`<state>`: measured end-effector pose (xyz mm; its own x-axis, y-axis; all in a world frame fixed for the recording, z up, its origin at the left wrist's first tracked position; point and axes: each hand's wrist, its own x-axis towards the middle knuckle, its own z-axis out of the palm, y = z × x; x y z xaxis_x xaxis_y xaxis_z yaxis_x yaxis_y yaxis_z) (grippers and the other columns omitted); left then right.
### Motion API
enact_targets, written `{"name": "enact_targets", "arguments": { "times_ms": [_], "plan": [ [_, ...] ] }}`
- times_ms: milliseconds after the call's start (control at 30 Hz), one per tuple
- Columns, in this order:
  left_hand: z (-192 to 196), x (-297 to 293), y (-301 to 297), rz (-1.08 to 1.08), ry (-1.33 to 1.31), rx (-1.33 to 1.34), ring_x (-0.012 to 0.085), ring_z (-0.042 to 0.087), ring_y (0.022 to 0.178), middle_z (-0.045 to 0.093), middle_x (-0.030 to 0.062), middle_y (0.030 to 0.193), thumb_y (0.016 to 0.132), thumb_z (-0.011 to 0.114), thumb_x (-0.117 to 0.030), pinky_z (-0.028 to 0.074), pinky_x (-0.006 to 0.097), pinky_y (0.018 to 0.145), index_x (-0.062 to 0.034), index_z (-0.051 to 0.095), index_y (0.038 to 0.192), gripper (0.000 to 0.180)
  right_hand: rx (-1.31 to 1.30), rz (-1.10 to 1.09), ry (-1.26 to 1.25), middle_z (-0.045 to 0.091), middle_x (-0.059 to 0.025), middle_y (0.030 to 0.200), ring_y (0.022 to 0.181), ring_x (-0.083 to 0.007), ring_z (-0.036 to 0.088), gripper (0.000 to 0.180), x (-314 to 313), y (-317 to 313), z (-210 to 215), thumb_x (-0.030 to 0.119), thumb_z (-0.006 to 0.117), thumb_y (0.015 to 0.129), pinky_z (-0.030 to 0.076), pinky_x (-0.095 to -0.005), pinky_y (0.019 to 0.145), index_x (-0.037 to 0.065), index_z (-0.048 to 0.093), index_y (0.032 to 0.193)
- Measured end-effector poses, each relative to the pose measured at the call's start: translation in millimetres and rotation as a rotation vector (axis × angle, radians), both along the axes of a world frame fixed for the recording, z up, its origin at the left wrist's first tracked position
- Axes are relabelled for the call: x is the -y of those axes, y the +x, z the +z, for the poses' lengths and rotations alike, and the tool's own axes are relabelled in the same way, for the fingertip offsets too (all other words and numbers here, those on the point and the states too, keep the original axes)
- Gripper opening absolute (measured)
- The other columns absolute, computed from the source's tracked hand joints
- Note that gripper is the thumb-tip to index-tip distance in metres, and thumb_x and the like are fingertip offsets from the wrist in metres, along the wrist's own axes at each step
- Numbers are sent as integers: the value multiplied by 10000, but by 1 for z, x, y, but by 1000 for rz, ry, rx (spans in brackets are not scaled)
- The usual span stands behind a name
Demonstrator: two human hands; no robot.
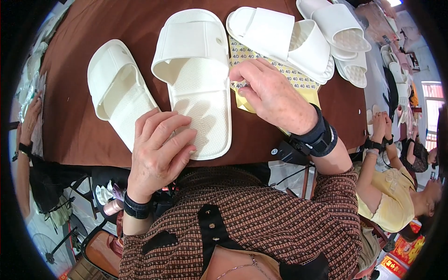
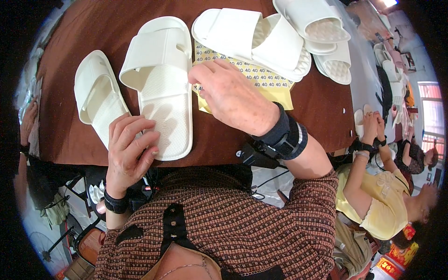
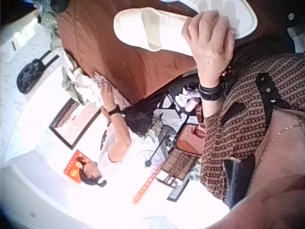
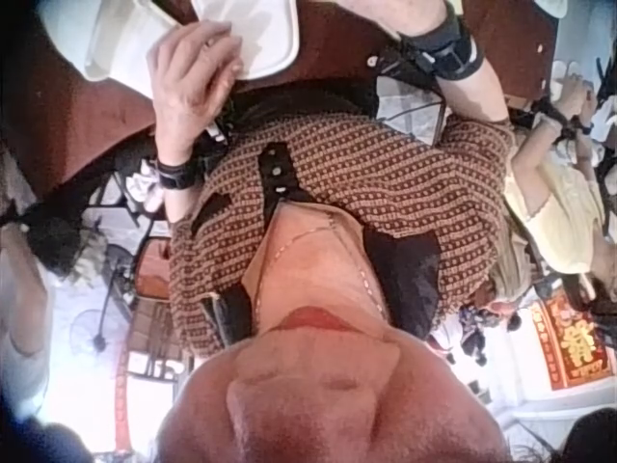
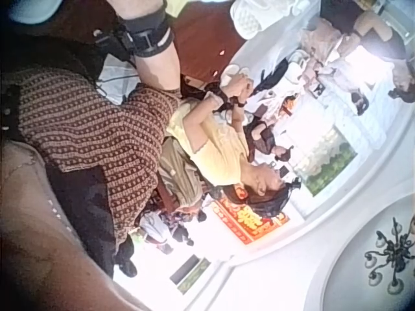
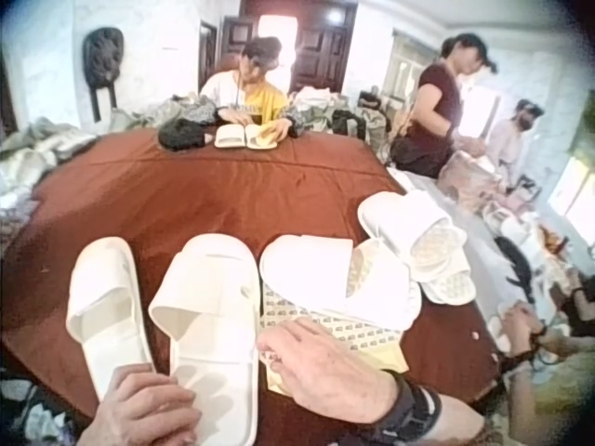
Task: Checking sizes and organizing white slippers at a manufacturing table.
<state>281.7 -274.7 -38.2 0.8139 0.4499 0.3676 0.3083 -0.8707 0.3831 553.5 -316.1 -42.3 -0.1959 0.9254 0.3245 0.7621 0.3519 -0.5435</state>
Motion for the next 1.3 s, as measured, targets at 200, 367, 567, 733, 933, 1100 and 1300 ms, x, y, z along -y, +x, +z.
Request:
{"name": "enact_targets", "arguments": {
  "times_ms": [200,367,567,733,933,1100,1300],
  "plan": [
    [0,0,0,3,-2,0,329,573,1095,640,96,1121,746,739,-134,424,492,975,-57,681,973,247,25,8,1,619,-137,993,984,-333,592,233,-1,0,-1,-53,604,811,476,-416,884,33,546,1019],
    [-1,0,2,4,2,3,329,575,1092,641,96,1120,746,738,-133,428,491,970,-55,680,970,244,39,15,16,627,-141,964,960,-334,599,225,-1,1,0,-48,603,813,474,-416,877,36,550,1015],
    [-1,0,2,1,6,2,330,576,1090,643,97,1120,745,737,-131,431,490,966,-54,680,972,247,5,16,-20,632,-142,968,961,-339,601,215,-2,1,-1,-43,599,829,475,-421,873,38,549,1022],
    [-1,0,1,2,13,0,330,577,1093,645,96,1121,747,737,-130,430,488,967,-55,680,978,249,-32,25,-30,631,-141,968,962,-344,602,205,-2,2,-1,-33,593,847,478,-427,866,43,546,1031],
    [0,0,1,-2,12,-2,329,578,1092,644,93,1122,746,738,-127,428,487,972,-60,679,978,248,-47,25,-29,626,-138,961,963,-342,602,178,-3,3,-2,-9,587,866,478,-431,858,44,539,1030],
    [1,1,2,20,7,-12,282,585,1106,646,61,1124,730,761,-121,432,485,1001,-84,691,984,265,-54,33,-49,620,-134,948,953,-340,599,165,-4,4,-3,7,586,873,478,-432,848,44,537,1025],
    [-1,0,2,5,14,4,329,580,1093,644,96,1126,736,738,-113,427,487,973,-55,675,974,253,-53,27,-53,611,-135,945,948,-338,597,171,-3,4,-4,0,587,866,476,-433,838,49,532,1020]
  ]
}}
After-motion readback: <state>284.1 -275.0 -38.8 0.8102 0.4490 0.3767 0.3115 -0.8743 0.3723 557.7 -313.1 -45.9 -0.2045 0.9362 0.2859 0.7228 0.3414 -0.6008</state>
